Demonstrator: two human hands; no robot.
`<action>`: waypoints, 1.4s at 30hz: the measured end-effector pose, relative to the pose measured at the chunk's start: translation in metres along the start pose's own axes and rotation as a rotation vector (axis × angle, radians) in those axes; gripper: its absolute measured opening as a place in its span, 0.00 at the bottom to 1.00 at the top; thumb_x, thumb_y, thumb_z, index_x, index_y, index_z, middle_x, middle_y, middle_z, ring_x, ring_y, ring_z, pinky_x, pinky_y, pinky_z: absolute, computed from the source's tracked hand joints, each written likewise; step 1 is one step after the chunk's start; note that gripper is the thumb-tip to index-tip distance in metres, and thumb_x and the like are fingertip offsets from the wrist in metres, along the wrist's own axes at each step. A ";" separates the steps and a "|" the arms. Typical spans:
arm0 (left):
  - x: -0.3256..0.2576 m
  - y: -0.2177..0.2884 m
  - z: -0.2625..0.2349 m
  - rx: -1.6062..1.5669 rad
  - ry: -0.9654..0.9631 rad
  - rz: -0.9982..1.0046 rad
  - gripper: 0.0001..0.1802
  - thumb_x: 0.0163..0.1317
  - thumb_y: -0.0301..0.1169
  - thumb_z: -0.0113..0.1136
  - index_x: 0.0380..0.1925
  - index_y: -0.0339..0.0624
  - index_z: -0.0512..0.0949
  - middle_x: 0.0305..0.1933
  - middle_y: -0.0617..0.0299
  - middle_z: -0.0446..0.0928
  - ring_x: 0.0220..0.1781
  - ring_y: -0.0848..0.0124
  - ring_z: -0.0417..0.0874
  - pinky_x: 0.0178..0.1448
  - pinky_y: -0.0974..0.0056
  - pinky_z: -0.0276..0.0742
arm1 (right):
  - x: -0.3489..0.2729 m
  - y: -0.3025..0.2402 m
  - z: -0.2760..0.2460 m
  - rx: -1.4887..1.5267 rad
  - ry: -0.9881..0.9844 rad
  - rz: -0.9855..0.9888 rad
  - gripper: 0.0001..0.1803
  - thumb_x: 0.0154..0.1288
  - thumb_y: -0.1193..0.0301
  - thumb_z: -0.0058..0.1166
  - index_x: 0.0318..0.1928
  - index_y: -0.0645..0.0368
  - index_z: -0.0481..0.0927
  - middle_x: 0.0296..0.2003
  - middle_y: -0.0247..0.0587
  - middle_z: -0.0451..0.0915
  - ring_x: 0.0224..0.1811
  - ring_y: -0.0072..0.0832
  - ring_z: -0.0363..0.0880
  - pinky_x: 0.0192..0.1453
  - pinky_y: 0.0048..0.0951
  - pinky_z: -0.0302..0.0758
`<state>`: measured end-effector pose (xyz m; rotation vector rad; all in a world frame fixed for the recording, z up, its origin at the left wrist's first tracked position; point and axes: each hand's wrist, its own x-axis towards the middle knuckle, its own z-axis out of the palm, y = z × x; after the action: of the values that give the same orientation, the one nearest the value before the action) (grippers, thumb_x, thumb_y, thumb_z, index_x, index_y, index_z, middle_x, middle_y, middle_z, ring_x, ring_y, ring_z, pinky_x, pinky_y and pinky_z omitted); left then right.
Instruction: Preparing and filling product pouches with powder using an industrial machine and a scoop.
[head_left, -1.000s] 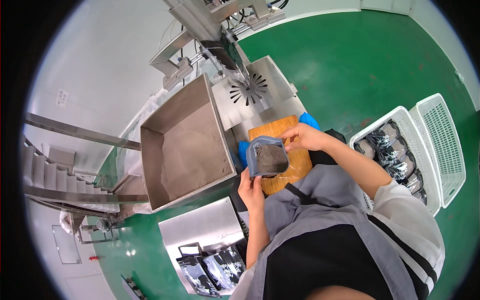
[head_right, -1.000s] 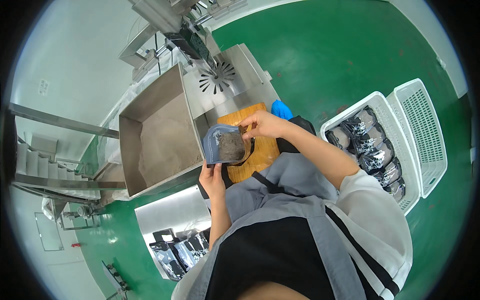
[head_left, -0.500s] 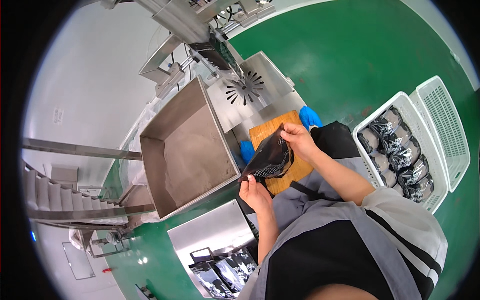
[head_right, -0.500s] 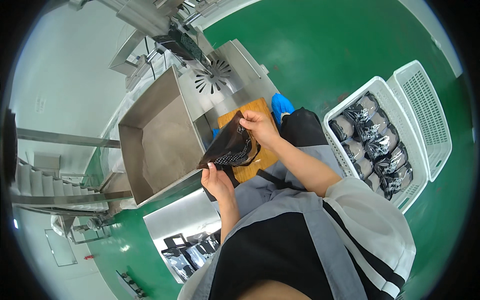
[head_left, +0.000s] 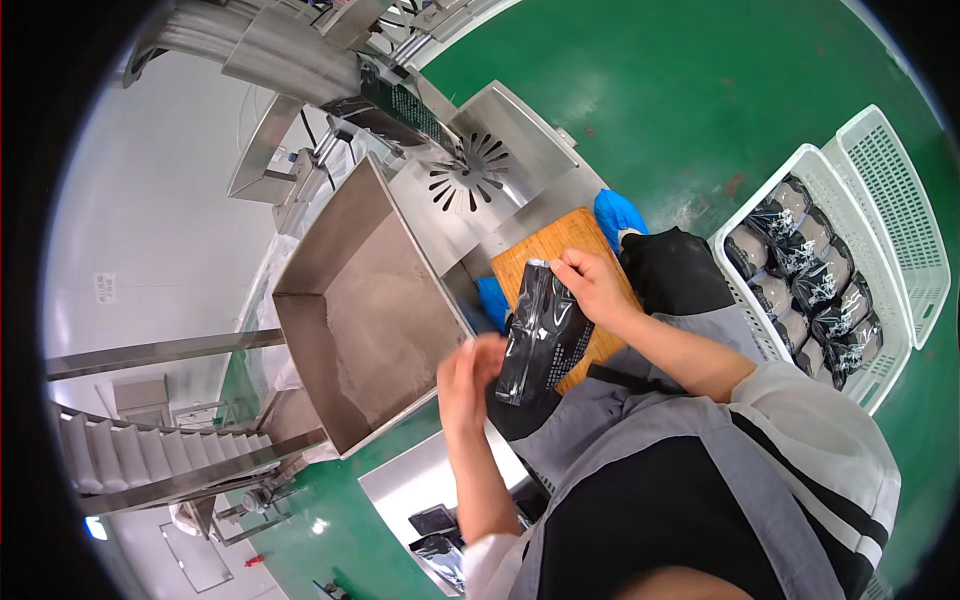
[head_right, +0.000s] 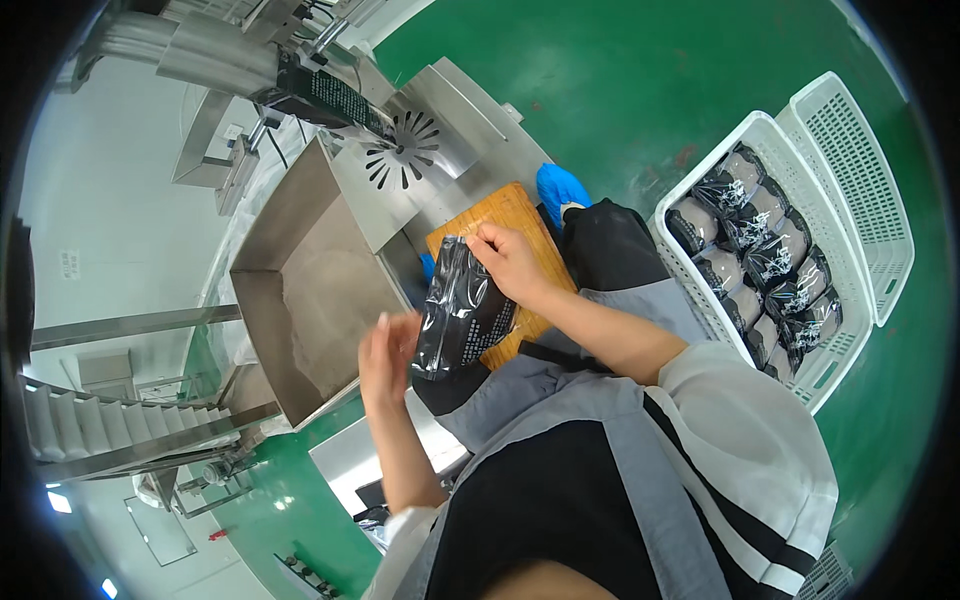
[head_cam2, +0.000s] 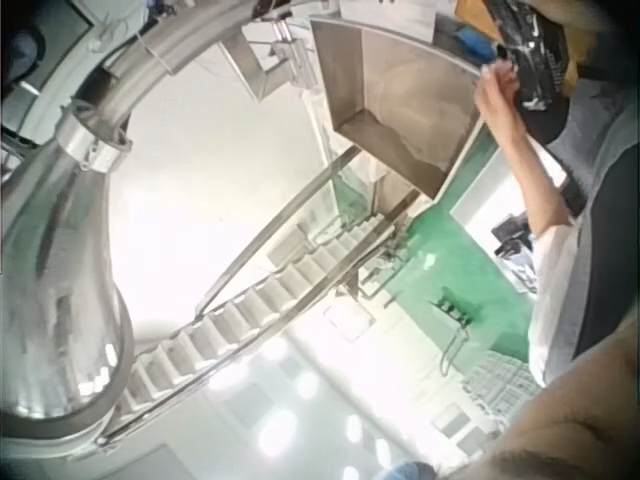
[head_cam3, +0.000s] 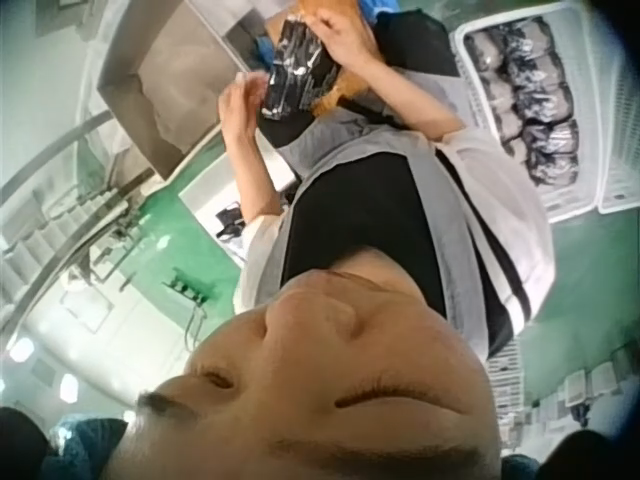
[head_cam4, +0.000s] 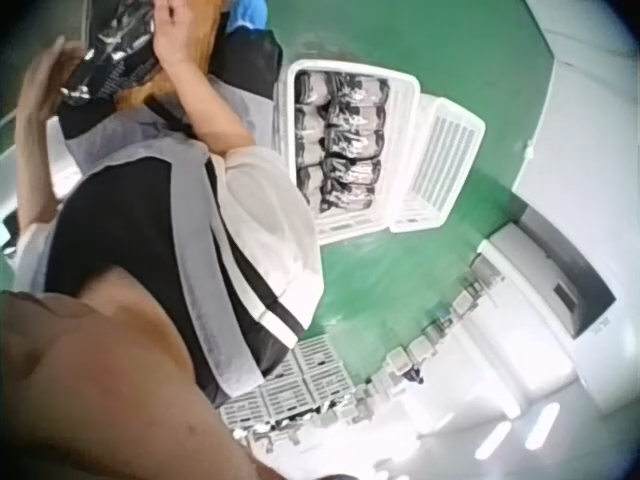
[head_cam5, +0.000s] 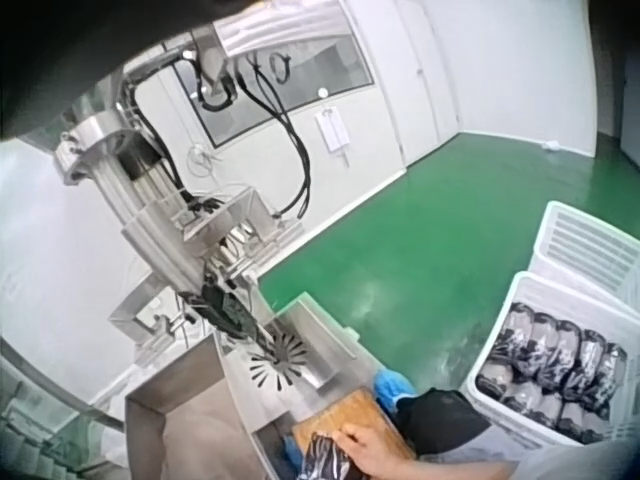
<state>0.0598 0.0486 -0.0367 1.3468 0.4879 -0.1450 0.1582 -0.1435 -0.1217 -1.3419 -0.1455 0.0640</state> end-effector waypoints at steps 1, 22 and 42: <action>0.023 0.018 0.022 0.173 -0.059 -0.033 0.17 0.64 0.37 0.54 0.35 0.30 0.79 0.35 0.56 0.81 0.38 0.72 0.81 0.41 0.68 0.75 | 0.001 0.004 -0.005 -0.007 0.003 -0.008 0.17 0.67 0.69 0.49 0.21 0.60 0.66 0.19 0.24 0.63 0.24 0.12 0.59 0.27 0.21 0.58; 0.050 0.017 0.048 0.343 -0.266 -0.310 0.08 0.55 0.23 0.64 0.31 0.26 0.79 0.27 0.55 0.81 0.26 0.72 0.81 0.32 0.69 0.77 | 0.018 -0.006 0.000 0.102 -0.108 0.228 0.13 0.60 0.70 0.59 0.21 0.56 0.71 0.18 0.23 0.69 0.21 0.11 0.64 0.25 0.18 0.60; -0.049 -0.040 -0.006 0.053 0.127 0.254 0.01 0.57 0.20 0.61 0.27 0.34 0.79 0.28 0.61 0.79 0.30 0.76 0.76 0.40 0.71 0.73 | 0.008 -0.042 -0.044 0.171 -0.466 0.250 0.10 0.61 0.68 0.59 0.26 0.58 0.75 0.24 0.26 0.75 0.28 0.12 0.70 0.31 0.19 0.65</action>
<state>-0.0004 0.0370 -0.0530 1.4634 0.4178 0.1382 0.1713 -0.1946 -0.0901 -1.1496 -0.3564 0.5898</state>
